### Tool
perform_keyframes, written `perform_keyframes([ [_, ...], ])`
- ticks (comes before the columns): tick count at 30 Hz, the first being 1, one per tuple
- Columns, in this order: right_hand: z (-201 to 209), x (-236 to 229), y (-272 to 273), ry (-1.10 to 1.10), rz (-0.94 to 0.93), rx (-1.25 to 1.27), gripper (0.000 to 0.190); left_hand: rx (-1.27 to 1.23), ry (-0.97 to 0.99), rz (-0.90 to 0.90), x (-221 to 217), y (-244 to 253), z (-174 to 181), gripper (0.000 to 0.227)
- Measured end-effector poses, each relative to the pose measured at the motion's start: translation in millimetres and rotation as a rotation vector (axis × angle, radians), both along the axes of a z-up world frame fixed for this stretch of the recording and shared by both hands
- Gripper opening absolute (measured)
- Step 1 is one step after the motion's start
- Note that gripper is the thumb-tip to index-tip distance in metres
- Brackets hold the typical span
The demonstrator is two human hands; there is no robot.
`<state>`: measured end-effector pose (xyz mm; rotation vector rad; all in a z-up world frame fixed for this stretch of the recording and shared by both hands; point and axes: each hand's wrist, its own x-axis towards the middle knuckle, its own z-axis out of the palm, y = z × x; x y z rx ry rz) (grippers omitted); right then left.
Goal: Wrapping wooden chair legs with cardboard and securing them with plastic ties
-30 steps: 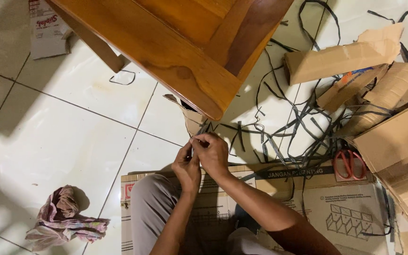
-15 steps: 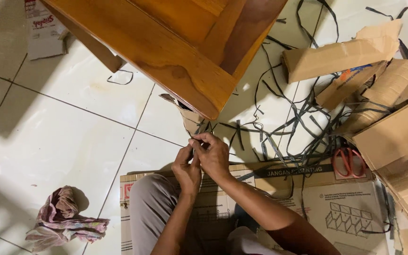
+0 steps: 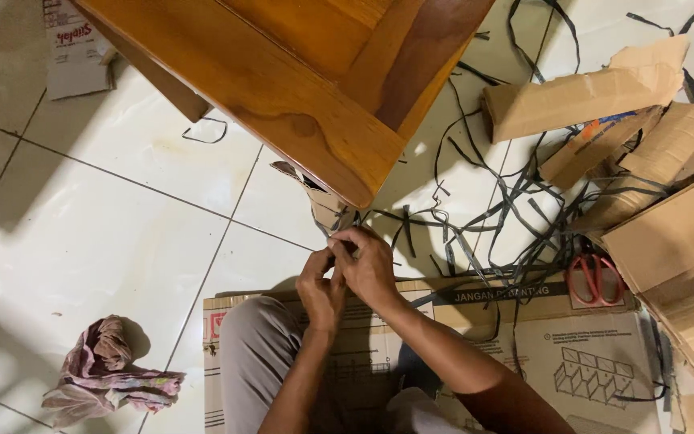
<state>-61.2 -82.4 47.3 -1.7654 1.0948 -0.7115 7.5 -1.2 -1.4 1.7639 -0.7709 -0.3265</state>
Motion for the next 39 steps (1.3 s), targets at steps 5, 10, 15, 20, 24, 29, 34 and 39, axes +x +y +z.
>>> perform_keyframes([
  [5,-7,-6,-7,-0.043,0.064,-0.107,0.012,0.007,0.048,0.003,3,-4,11,0.006],
  [10,3,-13,-10,-0.036,0.106,-0.233,0.009,0.031,0.061,0.037,6,-5,18,0.008],
  [15,19,-15,-9,-0.014,0.214,-0.322,0.018,-0.064,0.184,0.064,15,-4,14,0.008],
  [20,-9,-14,-4,0.057,0.245,-0.480,0.017,-0.126,0.245,0.061,18,0,2,0.012],
  [24,-4,-11,-6,0.103,0.251,-0.631,0.013,-0.201,0.358,0.037,18,-5,17,0.016],
  [29,-11,-8,-5,0.054,0.256,-0.485,0.015,-0.274,0.693,0.018,20,-5,-7,0.014],
  [34,-16,-4,-1,0.045,0.203,-0.384,0.013,-0.405,1.037,0.044,19,-7,8,0.022],
  [39,-14,4,2,-0.099,-0.003,0.045,0.015,-0.429,1.106,0.025,19,-3,-9,0.028],
])
